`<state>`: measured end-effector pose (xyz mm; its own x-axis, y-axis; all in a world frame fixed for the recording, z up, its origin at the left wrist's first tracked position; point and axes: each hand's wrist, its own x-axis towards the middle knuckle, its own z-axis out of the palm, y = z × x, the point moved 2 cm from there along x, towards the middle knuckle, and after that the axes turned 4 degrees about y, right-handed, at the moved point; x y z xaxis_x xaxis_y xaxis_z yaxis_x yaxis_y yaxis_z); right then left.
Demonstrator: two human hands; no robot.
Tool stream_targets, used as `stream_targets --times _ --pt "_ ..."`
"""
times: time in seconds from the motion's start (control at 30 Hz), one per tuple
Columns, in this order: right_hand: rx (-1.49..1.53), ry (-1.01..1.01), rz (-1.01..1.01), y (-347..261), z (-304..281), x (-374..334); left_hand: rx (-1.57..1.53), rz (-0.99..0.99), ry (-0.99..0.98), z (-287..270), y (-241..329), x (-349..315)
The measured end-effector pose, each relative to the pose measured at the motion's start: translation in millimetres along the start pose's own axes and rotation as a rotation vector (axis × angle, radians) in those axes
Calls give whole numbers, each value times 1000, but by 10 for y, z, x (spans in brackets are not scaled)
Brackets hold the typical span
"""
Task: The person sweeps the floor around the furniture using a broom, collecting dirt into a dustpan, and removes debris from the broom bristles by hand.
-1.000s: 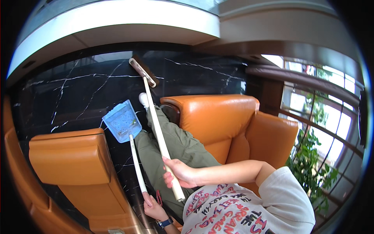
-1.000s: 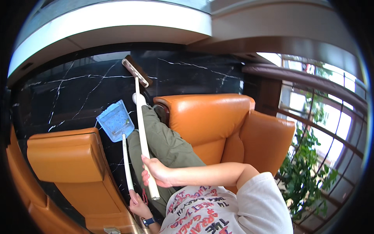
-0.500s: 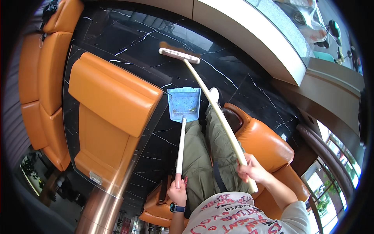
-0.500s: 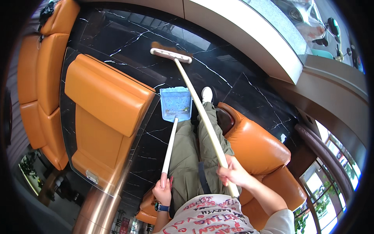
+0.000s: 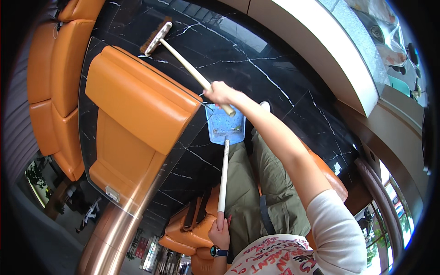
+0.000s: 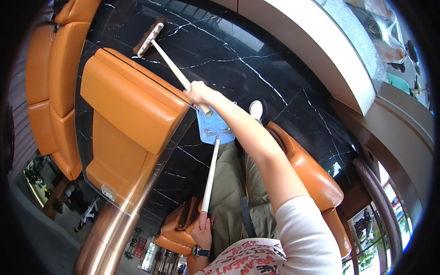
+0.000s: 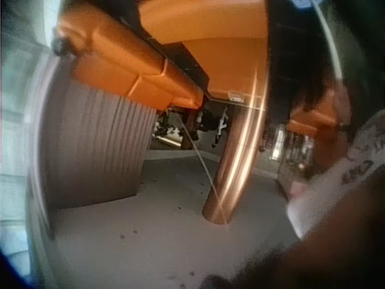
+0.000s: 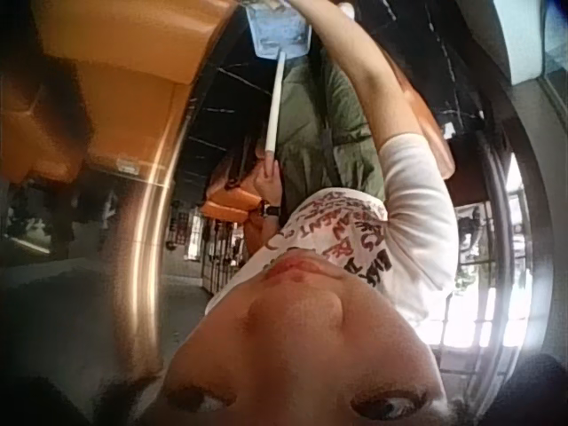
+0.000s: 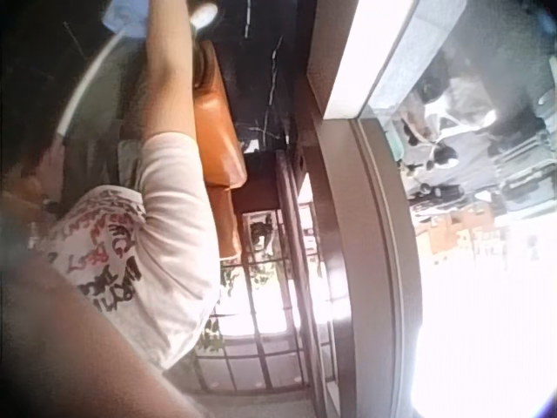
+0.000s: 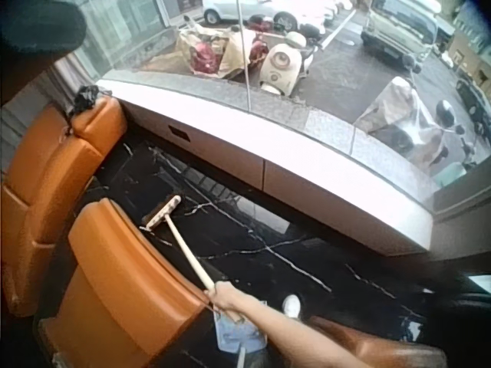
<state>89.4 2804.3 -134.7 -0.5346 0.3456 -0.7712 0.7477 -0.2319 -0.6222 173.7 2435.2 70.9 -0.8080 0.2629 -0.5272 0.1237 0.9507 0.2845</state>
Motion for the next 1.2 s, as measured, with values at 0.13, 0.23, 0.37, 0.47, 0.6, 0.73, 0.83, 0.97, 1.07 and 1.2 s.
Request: stream_targets --times 0.13,0.23,0.37,0.47,0.6,0.73,0.83,0.97,1.07,1.2 --pt "-269 128 51 595 136 441 42 -29 -53 42 73 -42" --pt "-392 148 57 1060 101 307 43 -27 -50 64 168 -40" --pt "-597 134 154 1441 -441 -198 15 -13 -33 58 191 32" --pt "-772 202 170 1906 -1061 -714 -24 26 -53 79 258 114" --pt "-890 183 233 2274 -1459 -1491 5 42 -93 18 346 224" --pt "-877 175 355 2536 -1519 -2448 65 78 -148 -54 313 315" --pt "-834 161 462 2642 -1505 -3108 65 138 -175 -105 337 439" --pt "-750 181 544 2746 -1416 -3797 119 198 -219 -177 232 478" --pt "-697 209 588 2829 -1337 -4086 254 329 -260 -250 241 498" --pt "-301 258 473 2737 -1262 -4218 348 459 -201 -336 166 417"
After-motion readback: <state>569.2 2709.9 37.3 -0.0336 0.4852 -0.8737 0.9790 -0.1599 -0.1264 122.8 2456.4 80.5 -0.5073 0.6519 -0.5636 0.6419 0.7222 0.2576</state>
